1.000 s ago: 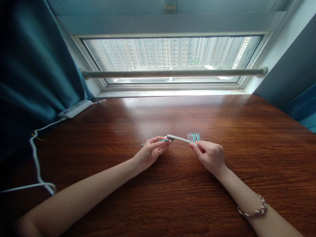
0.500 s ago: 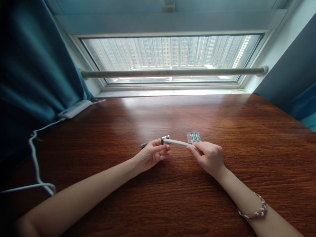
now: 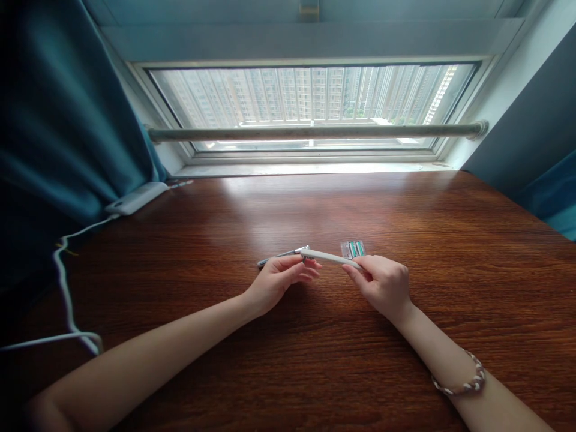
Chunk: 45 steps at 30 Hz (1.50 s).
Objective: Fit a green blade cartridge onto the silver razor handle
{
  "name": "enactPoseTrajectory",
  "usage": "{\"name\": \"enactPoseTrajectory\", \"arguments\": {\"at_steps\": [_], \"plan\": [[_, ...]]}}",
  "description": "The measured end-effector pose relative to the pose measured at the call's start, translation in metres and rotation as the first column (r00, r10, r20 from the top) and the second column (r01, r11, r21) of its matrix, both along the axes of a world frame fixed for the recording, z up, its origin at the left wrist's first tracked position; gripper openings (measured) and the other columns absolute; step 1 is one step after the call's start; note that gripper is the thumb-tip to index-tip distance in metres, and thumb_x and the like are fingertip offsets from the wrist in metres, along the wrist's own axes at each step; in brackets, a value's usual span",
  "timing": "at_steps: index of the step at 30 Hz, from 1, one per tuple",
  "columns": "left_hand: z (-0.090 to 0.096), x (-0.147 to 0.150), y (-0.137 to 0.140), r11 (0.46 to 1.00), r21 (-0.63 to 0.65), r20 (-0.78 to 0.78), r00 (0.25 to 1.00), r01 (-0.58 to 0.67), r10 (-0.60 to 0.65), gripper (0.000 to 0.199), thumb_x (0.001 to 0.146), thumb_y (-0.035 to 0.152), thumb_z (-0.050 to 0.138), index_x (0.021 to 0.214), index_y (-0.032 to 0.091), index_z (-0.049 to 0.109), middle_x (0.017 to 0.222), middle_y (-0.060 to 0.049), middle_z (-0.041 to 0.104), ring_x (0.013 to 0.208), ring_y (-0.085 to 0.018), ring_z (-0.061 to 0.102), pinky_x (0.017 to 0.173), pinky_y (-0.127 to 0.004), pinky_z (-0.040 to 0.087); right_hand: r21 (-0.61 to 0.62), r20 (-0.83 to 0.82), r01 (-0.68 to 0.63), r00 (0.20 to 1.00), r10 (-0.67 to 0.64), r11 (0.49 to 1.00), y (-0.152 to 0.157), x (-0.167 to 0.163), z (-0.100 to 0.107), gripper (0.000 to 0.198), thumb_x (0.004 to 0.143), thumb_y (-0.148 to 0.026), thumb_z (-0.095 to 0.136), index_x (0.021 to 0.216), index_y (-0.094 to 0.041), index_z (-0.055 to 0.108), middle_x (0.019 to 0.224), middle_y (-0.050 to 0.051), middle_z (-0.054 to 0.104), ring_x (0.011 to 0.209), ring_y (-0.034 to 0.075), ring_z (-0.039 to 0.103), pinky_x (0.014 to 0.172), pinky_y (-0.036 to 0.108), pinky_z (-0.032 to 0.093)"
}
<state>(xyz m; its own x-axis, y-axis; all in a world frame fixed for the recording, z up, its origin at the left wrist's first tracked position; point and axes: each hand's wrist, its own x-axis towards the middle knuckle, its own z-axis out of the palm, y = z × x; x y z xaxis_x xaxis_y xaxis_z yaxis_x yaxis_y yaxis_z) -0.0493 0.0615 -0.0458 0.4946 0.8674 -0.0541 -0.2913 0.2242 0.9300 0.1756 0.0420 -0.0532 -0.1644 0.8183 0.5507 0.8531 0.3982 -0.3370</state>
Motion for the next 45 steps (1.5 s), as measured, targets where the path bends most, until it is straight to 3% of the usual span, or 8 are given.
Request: {"name": "enactPoseTrajectory", "arguments": {"at_steps": [11, 15, 21, 25, 30, 34, 38, 45], "plan": [[0.0, 0.0, 0.0, 0.999, 0.006, 0.005, 0.999, -0.036, 0.036, 0.026, 0.075, 0.034, 0.059, 0.087, 0.011, 0.067, 0.088, -0.011, 0.068, 0.081, -0.021, 0.064, 0.082, -0.037, 0.045, 0.135, 0.113, 0.064, 0.99, -0.079, 0.989, -0.001, 0.0, 0.002, 0.025, 0.078, -0.039, 0.056, 0.071, -0.018, 0.066, 0.049, -0.001, 0.05, 0.051, 0.012, 0.044, 0.053, 0.024, 0.029], [0.001, -0.001, 0.001, 0.989, 0.133, -0.115, 0.991, -0.058, 0.074, 0.026, 0.076, 0.032, 0.058, 0.091, 0.013, 0.067, 0.092, -0.01, 0.067, 0.084, -0.021, 0.062, 0.082, -0.034, 0.045, 0.143, 0.136, 0.013, 0.99, -0.033, 0.99, 0.0, 0.001, 0.002, 0.024, 0.078, -0.04, 0.056, 0.072, -0.018, 0.065, 0.049, -0.001, 0.051, 0.051, 0.012, 0.044, 0.054, 0.025, 0.029], [-0.007, -0.004, 0.001, 0.923, 0.317, -0.233, 0.926, -0.217, 0.297, 0.024, 0.074, 0.03, 0.059, 0.093, 0.018, 0.068, 0.093, -0.005, 0.068, 0.081, -0.02, 0.061, 0.076, -0.031, 0.047, 0.149, 0.162, 0.073, 0.982, -0.097, 0.986, 0.001, 0.002, 0.0, 0.026, 0.078, -0.041, 0.056, 0.071, -0.018, 0.066, 0.05, -0.001, 0.052, 0.051, 0.012, 0.046, 0.054, 0.025, 0.029], [-0.008, -0.006, 0.001, 0.857, 0.478, -0.349, 0.855, -0.19, 0.384, 0.022, 0.074, 0.029, 0.059, 0.093, 0.021, 0.068, 0.089, -0.003, 0.068, 0.077, -0.02, 0.058, 0.072, -0.028, 0.044, 0.134, 0.209, 0.012, 0.977, -0.04, 0.991, 0.002, 0.002, 0.0, 0.025, 0.078, -0.042, 0.056, 0.072, -0.02, 0.066, 0.049, -0.002, 0.052, 0.051, 0.012, 0.047, 0.053, 0.025, 0.028], [-0.005, -0.006, -0.001, 0.831, 0.531, -0.37, 0.838, -0.162, 0.4, 0.022, 0.078, 0.028, 0.055, 0.094, 0.023, 0.068, 0.095, -0.004, 0.067, 0.083, -0.021, 0.058, 0.076, -0.028, 0.041, 0.143, 0.179, 0.073, 0.979, -0.098, 0.987, 0.001, 0.001, 0.0, 0.026, 0.079, -0.041, 0.055, 0.073, -0.019, 0.067, 0.049, -0.001, 0.053, 0.05, 0.011, 0.047, 0.053, 0.025, 0.028], [-0.005, -0.006, -0.002, 0.837, 0.509, -0.336, 0.849, -0.2, 0.407, 0.017, 0.074, 0.028, 0.059, 0.087, 0.023, 0.07, 0.088, -0.003, 0.068, 0.079, -0.021, 0.058, 0.077, -0.028, 0.041, 0.14, 0.185, 0.012, 0.982, -0.038, 0.99, 0.001, 0.001, 0.0, 0.027, 0.079, -0.042, 0.054, 0.072, -0.019, 0.067, 0.049, -0.001, 0.053, 0.049, 0.011, 0.048, 0.052, 0.024, 0.028], [-0.004, -0.005, -0.001, 0.867, 0.452, -0.284, 0.888, -0.21, 0.363, 0.02, 0.075, 0.028, 0.059, 0.091, 0.022, 0.069, 0.097, -0.005, 0.067, 0.093, -0.022, 0.057, 0.085, -0.029, 0.04, 0.114, 0.147, 0.077, 0.985, -0.093, 0.991, 0.001, 0.001, 0.001, 0.029, 0.08, -0.042, 0.052, 0.071, -0.019, 0.067, 0.048, -0.001, 0.053, 0.048, 0.011, 0.048, 0.052, 0.024, 0.029], [-0.001, -0.004, 0.002, 0.994, 0.106, -0.057, 0.998, 0.02, -0.014, 0.026, 0.079, 0.035, 0.054, 0.092, 0.014, 0.064, 0.094, -0.011, 0.066, 0.078, -0.02, 0.063, 0.073, -0.032, 0.046, 0.005, 0.013, 0.064, 0.998, -0.064, 0.998, 0.0, 0.001, 0.001, 0.027, 0.08, -0.041, 0.053, 0.074, -0.019, 0.068, 0.054, 0.0, 0.057, 0.049, 0.011, 0.049, 0.053, 0.023, 0.031]]}}
